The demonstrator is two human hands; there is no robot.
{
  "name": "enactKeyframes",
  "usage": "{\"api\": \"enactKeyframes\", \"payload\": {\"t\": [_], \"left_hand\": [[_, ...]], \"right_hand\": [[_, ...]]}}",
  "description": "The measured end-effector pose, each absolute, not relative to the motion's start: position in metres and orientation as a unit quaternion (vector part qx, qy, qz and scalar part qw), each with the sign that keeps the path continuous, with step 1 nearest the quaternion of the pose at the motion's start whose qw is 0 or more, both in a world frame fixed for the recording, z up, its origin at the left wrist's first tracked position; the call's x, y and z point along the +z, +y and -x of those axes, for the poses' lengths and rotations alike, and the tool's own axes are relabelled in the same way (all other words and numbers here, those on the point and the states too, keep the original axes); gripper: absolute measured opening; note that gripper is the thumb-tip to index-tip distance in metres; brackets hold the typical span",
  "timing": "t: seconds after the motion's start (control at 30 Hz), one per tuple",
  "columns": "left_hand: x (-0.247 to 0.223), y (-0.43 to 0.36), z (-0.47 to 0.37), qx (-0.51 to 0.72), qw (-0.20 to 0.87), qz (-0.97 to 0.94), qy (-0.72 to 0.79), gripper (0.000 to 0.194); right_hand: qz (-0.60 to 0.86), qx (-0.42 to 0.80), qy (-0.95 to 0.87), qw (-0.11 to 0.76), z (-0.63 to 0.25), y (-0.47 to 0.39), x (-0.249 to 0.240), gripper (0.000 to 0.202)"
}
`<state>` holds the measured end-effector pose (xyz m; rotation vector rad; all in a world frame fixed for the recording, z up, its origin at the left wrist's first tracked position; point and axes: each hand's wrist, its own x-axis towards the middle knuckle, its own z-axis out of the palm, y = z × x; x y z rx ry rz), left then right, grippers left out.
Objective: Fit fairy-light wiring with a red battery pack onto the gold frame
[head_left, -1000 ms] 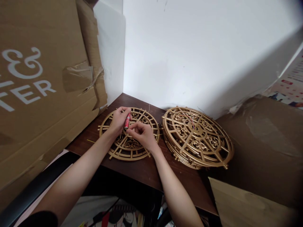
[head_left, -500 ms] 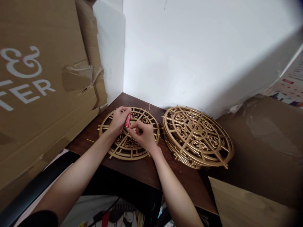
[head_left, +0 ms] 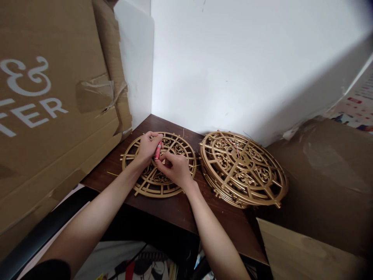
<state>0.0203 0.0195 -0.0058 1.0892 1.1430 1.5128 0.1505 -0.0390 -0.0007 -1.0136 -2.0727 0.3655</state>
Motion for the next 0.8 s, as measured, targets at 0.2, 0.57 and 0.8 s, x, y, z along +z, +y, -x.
{"api": "enactKeyframes", "payload": {"t": [0.2,0.57,0.8], "left_hand": [[-0.0057,0.0188,-0.0208,0.614,0.455,-0.448,0.464,0.02],[-0.0063,0.0189,-0.0221,0.614,0.465,-0.449,0.452,0.022],[-0.0067,0.0186,-0.0219,0.61,0.461,-0.469,0.443,0.022]], "right_hand": [[0.393,0.14,-0.819,0.394,-0.1508,-0.0393,-0.0009,0.02],[0.396,0.143,-0.82,0.387,-0.1505,-0.0385,-0.0026,0.02],[0.391,0.137,-0.819,0.397,-0.1493,-0.0393,-0.0043,0.019]]}}
